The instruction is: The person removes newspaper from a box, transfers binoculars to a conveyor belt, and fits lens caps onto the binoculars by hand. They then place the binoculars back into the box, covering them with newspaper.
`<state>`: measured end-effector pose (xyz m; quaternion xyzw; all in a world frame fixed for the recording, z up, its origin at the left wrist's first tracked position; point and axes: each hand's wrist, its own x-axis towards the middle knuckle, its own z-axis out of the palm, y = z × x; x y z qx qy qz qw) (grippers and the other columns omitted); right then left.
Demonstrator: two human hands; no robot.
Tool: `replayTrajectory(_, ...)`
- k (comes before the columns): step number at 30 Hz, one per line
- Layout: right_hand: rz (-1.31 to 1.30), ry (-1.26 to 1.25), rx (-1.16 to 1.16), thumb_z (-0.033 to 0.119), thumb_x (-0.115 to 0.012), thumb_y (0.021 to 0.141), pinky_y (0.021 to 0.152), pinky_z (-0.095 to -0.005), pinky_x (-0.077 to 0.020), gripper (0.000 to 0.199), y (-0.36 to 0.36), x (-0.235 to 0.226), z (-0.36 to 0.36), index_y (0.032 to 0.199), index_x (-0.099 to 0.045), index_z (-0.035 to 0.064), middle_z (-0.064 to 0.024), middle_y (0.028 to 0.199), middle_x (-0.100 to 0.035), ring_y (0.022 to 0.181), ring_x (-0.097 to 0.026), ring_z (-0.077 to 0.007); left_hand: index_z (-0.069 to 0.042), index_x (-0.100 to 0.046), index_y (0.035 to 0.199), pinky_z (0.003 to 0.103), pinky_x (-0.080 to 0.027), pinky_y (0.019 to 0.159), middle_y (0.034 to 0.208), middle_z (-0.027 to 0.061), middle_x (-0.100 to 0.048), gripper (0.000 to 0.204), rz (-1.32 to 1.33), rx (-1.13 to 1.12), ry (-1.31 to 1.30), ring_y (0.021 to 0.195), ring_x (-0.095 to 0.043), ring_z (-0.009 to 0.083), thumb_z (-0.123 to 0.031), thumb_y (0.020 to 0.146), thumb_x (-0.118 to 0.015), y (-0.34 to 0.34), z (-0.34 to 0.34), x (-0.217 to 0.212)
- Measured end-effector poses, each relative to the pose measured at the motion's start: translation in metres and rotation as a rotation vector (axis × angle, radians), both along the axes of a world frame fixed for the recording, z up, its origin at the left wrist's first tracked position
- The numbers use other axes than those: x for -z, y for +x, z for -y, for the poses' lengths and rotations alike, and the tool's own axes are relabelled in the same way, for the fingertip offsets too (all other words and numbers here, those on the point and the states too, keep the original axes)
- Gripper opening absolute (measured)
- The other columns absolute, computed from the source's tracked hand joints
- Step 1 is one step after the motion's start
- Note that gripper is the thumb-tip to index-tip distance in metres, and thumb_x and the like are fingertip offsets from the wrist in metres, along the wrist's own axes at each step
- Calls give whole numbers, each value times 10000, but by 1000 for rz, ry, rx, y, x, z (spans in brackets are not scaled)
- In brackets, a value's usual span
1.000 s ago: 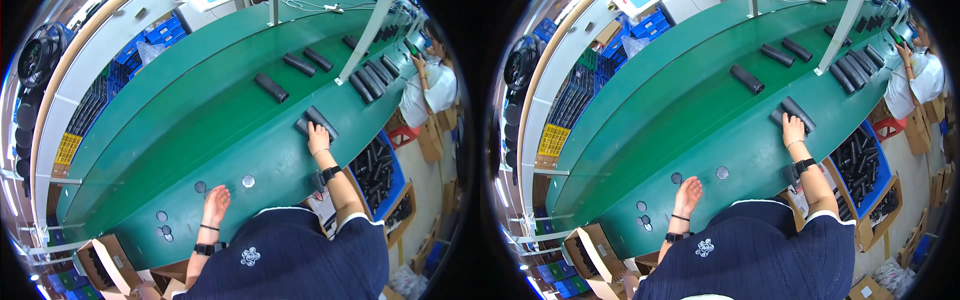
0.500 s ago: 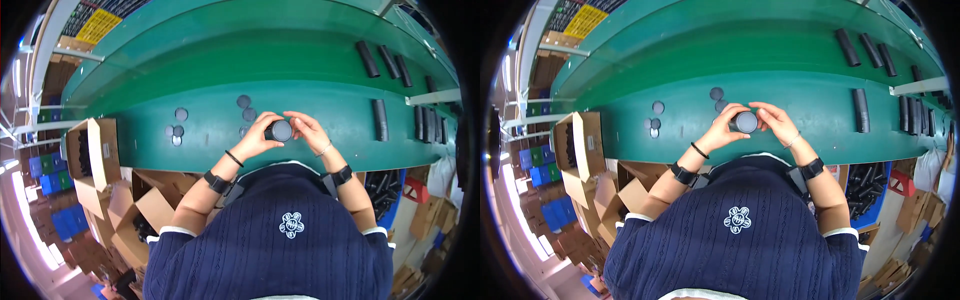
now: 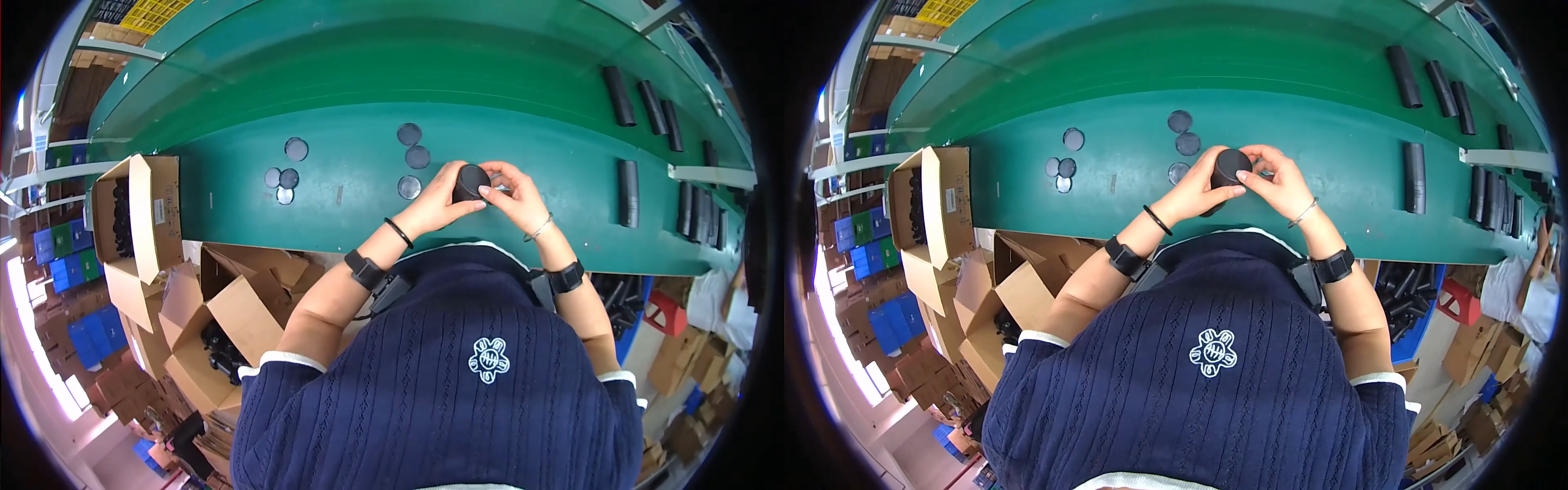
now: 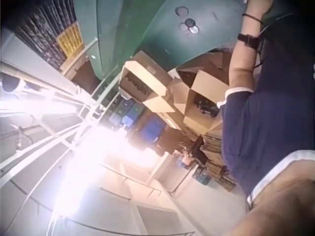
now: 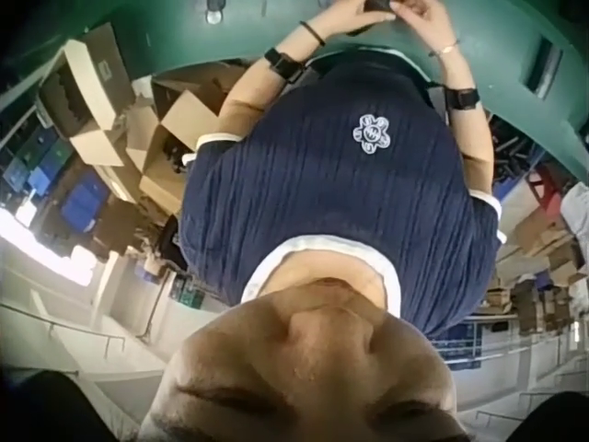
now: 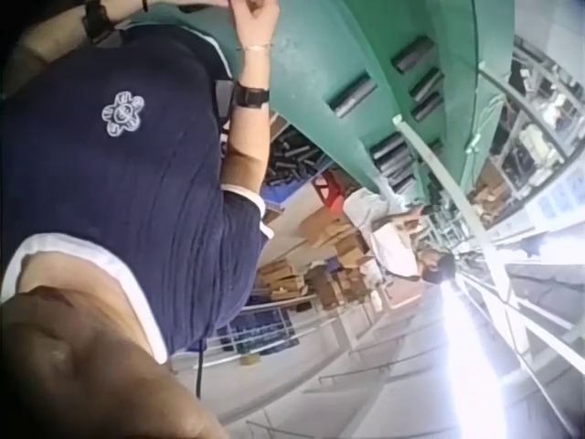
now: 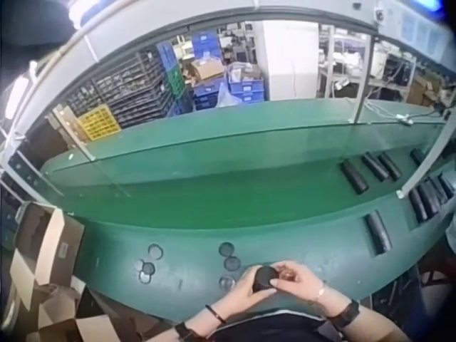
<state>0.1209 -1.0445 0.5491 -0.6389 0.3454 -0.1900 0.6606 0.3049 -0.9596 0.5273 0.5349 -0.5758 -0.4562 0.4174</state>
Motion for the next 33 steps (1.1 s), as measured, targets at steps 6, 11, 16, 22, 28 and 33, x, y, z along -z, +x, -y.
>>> replayTrajectory(6, -51, 195, -51, 126, -709, 804, 746, -253, -495, 394, -11, 12, 6, 1160, -604, -5, -69, 1010, -626, 852, -629, -109, -42, -469, 1177, 430, -460, 852, 1079, 173, -538, 602, 396, 122, 141, 1041, -555, 352, -347, 748, -761, 1, 2, -15)
replayTrajectory(11, -60, 173, -108, 111, -721, 784, 744, -249, -502, 426, -6, 16, 7, 1173, -592, -5, -80, 1009, -628, 853, -632, -116, -60, -483, 1151, 462, -455, 790, 1035, 151, -546, 580, 570, 119, 97, 1009, -569, 345, -351, 731, -757, 0, -1, -19)
replayTrajectory(16, -95, 178, -153, 84, -707, 752, 712, -270, -524, 456, -1, 16, 4, 1179, -579, -10, -98, 1005, -625, 841, -648, -147, -63, -487, 1141, 472, -451, 786, 1040, 149, -543, 575, 685, 157, 86, 1005, -576, 341, -349, 721, -759, 1, -5, -21)
replayTrajectory(22, -304, -254, -274, 118, -617, 647, 648, -359, -534, 325, 15, 11, -16, 936, -603, -29, -196, 777, -648, 709, -669, -314, -57, -482, 1149, 479, -459, 807, 1058, 147, -547, 557, 767, 267, 190, 1031, -578, 345, -279, 712, -747, -6, -14, -6)
replayTrajectory(28, -344, -403, -255, 52, -553, 647, 706, -411, -526, 312, 11, 50, -11, 945, -639, 19, -223, 841, -650, 772, -640, -399, -43, -474, 1159, 480, -465, 832, 1079, 162, -546, 575, 744, 287, 258, 1053, -566, 351, -313, 732, -748, -6, -14, 1)
replayTrajectory(33, -327, -366, -164, 8, -535, 685, 796, -384, -512, 313, 17, 71, 10, 962, -671, 56, -201, 922, -666, 867, -650, -334, -16, -466, 1176, 445, -456, 874, 1094, 202, -541, 623, 553, 248, 302, 1066, -547, 371, -371, 749, -748, 7, -19, 21)
